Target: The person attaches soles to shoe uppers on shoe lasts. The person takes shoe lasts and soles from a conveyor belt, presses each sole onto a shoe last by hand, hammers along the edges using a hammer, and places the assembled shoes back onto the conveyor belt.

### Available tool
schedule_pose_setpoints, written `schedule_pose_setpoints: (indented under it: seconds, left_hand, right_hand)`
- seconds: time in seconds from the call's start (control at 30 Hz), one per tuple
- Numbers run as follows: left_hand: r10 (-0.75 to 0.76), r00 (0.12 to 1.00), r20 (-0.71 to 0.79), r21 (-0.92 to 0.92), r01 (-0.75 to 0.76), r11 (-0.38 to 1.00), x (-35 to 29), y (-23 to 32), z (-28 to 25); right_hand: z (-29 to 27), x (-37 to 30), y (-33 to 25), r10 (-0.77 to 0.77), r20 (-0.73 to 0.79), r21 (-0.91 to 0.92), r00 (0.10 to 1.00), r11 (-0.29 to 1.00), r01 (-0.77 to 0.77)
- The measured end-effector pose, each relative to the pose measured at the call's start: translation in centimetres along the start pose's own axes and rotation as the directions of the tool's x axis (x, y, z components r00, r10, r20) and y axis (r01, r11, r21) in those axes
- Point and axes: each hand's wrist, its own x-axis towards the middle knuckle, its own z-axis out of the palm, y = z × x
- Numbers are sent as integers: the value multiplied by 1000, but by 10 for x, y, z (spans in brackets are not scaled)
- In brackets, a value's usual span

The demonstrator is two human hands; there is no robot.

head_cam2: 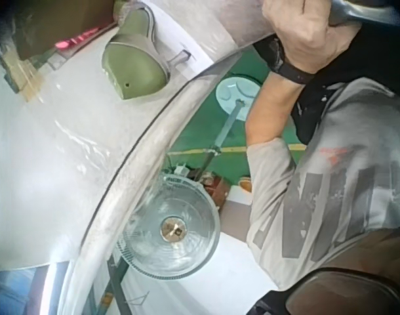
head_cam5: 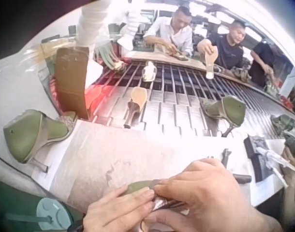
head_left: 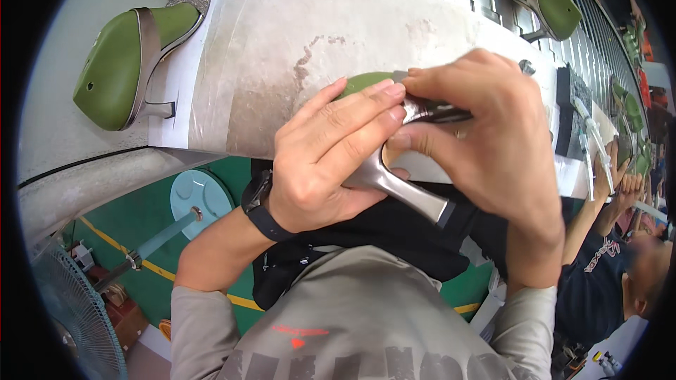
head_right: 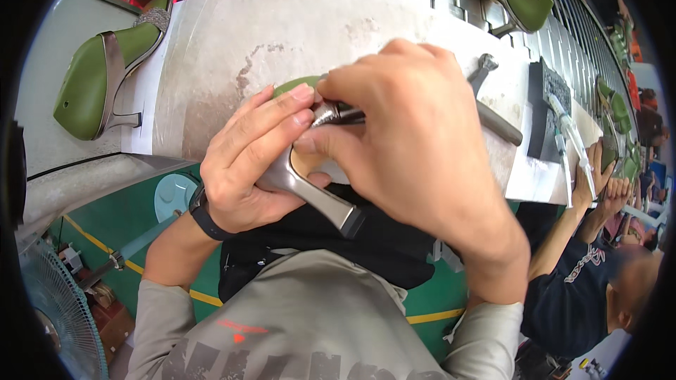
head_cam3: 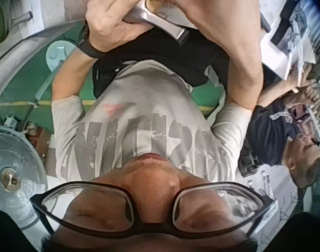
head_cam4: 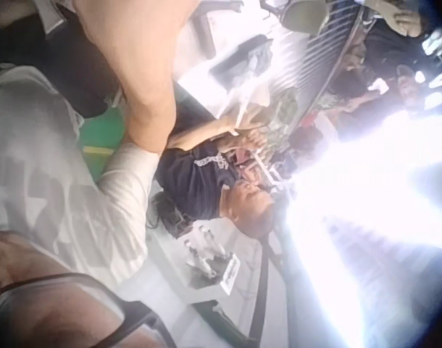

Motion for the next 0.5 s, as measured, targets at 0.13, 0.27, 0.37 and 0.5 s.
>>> schedule_pose_setpoints:
  seconds: [0.13, 0.27, 0.37, 0.5]
  left_hand:
    - [-9, 999, -35, 53, 11, 999, 3, 4, 6]
    - [-109, 985, 134, 27, 106, 994, 21, 17, 0]
    - [-116, 962, 247, 26, 113, 993, 21, 15, 2]
    - [-90, 961, 263, 97, 67, 993, 20, 11, 3]
  right_hand:
    - [-1, -2, 15, -55, -1, -11, 998, 998, 55]
    - [8, -25, 42, -177, -180, -164, 968, 975, 148]
    - [17, -31, 51, -230, -202, -199, 952, 961, 190]
    - [23, -30, 55, -255, -223, -206, 941, 956, 210]
